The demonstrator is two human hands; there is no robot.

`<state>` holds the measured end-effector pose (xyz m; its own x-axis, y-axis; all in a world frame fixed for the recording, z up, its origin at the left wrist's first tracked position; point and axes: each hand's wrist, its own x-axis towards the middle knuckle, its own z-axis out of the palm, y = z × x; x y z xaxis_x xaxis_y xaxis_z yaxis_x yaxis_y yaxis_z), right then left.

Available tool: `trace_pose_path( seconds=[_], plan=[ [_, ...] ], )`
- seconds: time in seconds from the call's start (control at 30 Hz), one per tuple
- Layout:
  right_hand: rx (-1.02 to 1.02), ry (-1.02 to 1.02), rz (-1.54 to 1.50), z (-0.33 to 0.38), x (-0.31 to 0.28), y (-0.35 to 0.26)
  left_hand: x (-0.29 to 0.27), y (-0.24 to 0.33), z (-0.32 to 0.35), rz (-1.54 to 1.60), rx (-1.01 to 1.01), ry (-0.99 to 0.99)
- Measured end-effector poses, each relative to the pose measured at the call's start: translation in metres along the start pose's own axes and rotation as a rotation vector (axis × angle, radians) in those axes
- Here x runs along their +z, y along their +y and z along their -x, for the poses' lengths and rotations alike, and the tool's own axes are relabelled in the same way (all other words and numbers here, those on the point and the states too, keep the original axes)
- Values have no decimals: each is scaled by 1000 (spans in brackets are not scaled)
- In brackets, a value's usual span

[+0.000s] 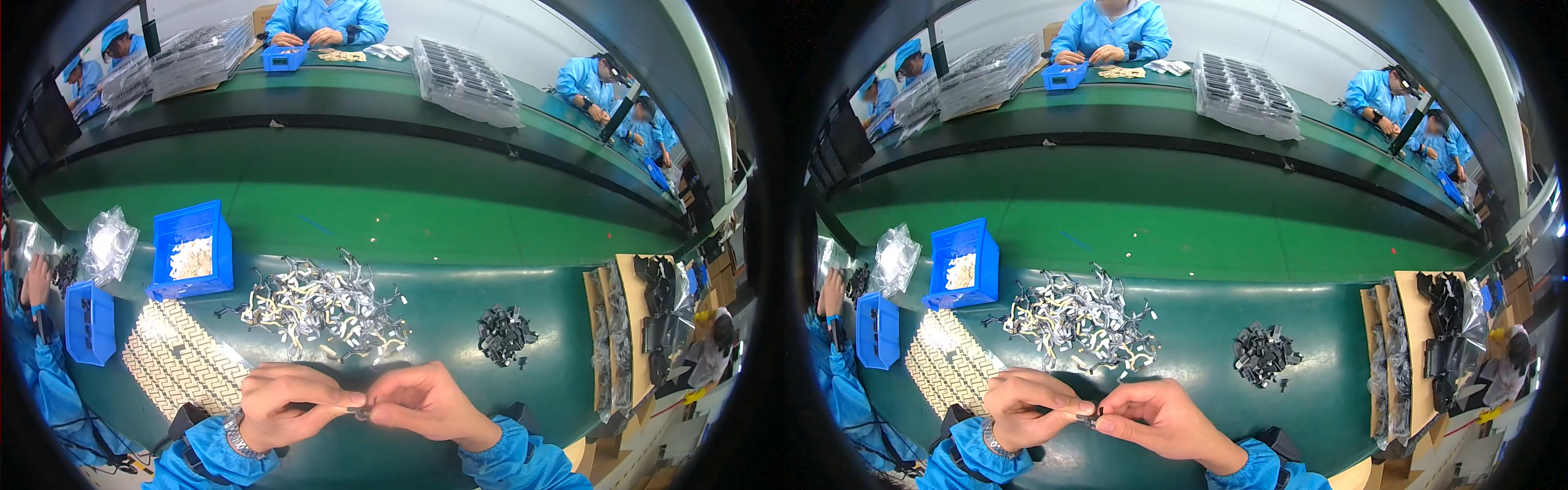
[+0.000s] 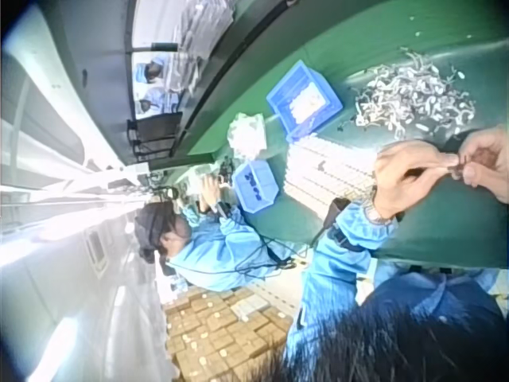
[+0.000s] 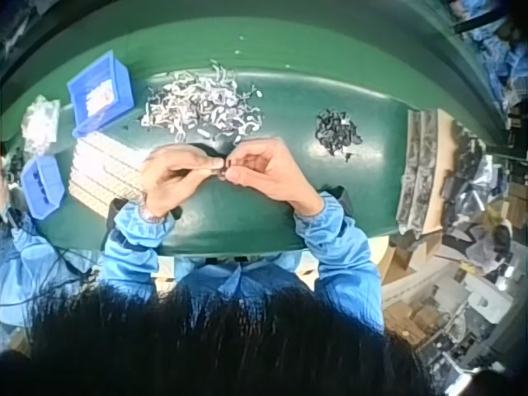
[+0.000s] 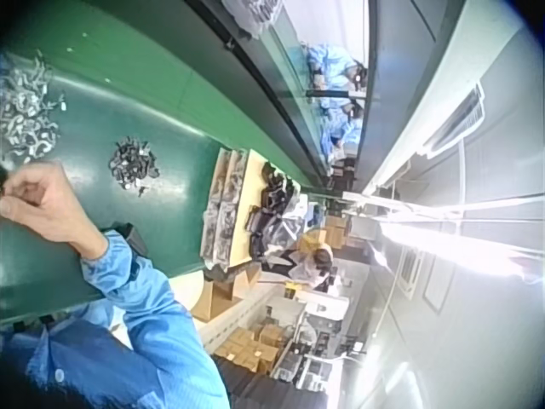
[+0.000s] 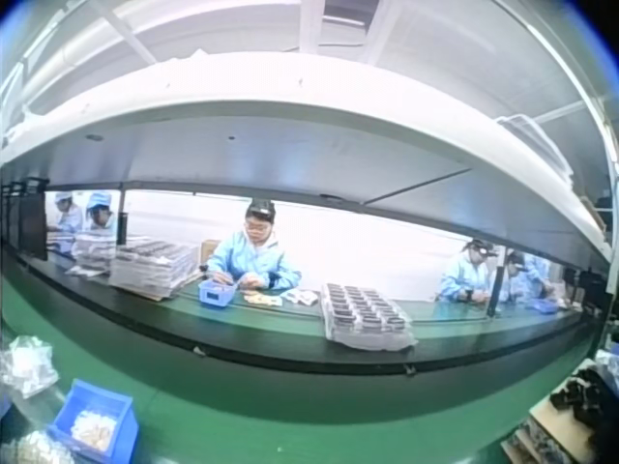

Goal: Sorting and assembling small metal components at a factory workbench in a manufacturing environment.

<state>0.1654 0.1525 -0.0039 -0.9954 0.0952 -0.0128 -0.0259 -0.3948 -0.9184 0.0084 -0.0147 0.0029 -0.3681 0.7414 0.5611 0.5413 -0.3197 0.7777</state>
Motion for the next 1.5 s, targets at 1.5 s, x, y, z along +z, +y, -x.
trace_pose_path(
  seconds=[1.5],
  plan=[
    [274,13,-196,3,-1,10,-6,2,0,-314,272,-125]
  ],
)
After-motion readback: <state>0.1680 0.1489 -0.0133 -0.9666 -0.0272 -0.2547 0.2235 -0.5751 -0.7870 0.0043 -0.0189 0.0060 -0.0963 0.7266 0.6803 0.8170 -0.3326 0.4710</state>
